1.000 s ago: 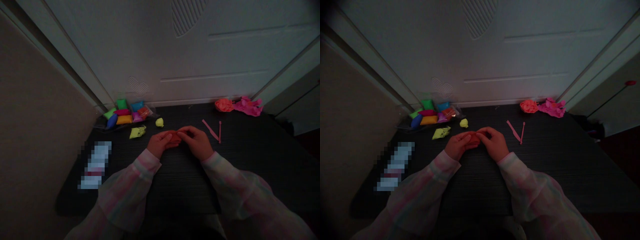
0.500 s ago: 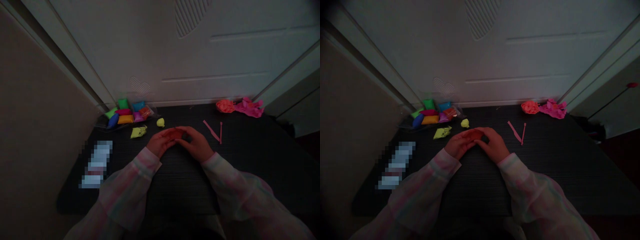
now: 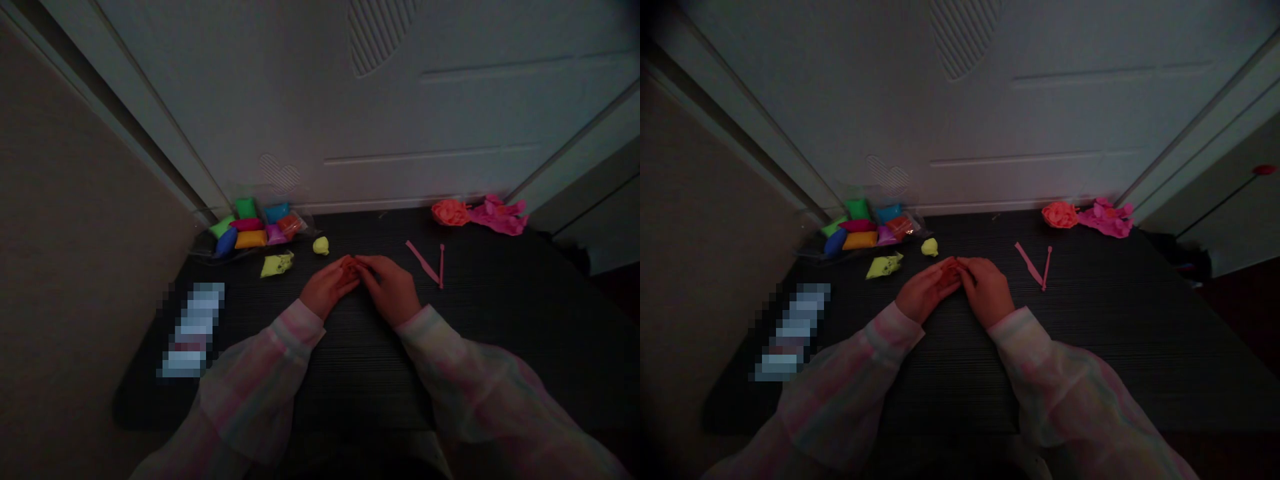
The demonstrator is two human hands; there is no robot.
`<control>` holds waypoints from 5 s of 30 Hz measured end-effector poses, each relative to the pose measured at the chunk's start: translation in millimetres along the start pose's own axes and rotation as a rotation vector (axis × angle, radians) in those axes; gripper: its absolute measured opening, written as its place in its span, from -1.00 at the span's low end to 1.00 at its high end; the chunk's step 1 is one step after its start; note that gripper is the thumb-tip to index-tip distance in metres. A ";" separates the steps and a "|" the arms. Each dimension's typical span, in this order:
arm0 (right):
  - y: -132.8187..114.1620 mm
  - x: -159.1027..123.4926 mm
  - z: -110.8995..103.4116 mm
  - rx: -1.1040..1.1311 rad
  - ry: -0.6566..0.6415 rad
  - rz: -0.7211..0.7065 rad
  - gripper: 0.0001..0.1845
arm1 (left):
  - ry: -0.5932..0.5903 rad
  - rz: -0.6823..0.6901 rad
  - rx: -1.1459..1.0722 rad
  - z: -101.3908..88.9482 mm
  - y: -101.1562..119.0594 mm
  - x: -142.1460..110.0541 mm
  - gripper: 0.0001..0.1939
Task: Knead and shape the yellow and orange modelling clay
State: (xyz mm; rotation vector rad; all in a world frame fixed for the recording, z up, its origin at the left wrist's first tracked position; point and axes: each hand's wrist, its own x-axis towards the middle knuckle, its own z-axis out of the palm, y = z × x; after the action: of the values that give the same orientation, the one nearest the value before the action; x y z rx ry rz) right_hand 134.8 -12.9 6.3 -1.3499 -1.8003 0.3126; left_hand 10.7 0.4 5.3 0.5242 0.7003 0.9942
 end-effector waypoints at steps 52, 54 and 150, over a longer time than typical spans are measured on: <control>-9.2 -2.8 1.2 0.215 0.048 0.066 -0.75 | -0.012 0.058 -0.111 -6.3 14.0 3.7 -0.72; -9.5 -2.2 0.7 0.214 0.050 0.068 -0.76 | 0.014 0.074 -0.091 -5.4 12.2 4.1 -0.79; 1.6 8.2 16.8 0.183 0.037 0.002 -0.81 | -0.031 -0.034 -0.118 -2.9 1.9 11.5 -0.85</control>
State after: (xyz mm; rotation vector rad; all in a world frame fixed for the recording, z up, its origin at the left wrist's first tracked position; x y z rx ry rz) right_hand 123.0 -0.5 -1.2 -1.2213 -1.6967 0.4399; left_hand 11.6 11.7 1.4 0.4226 0.6174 0.9876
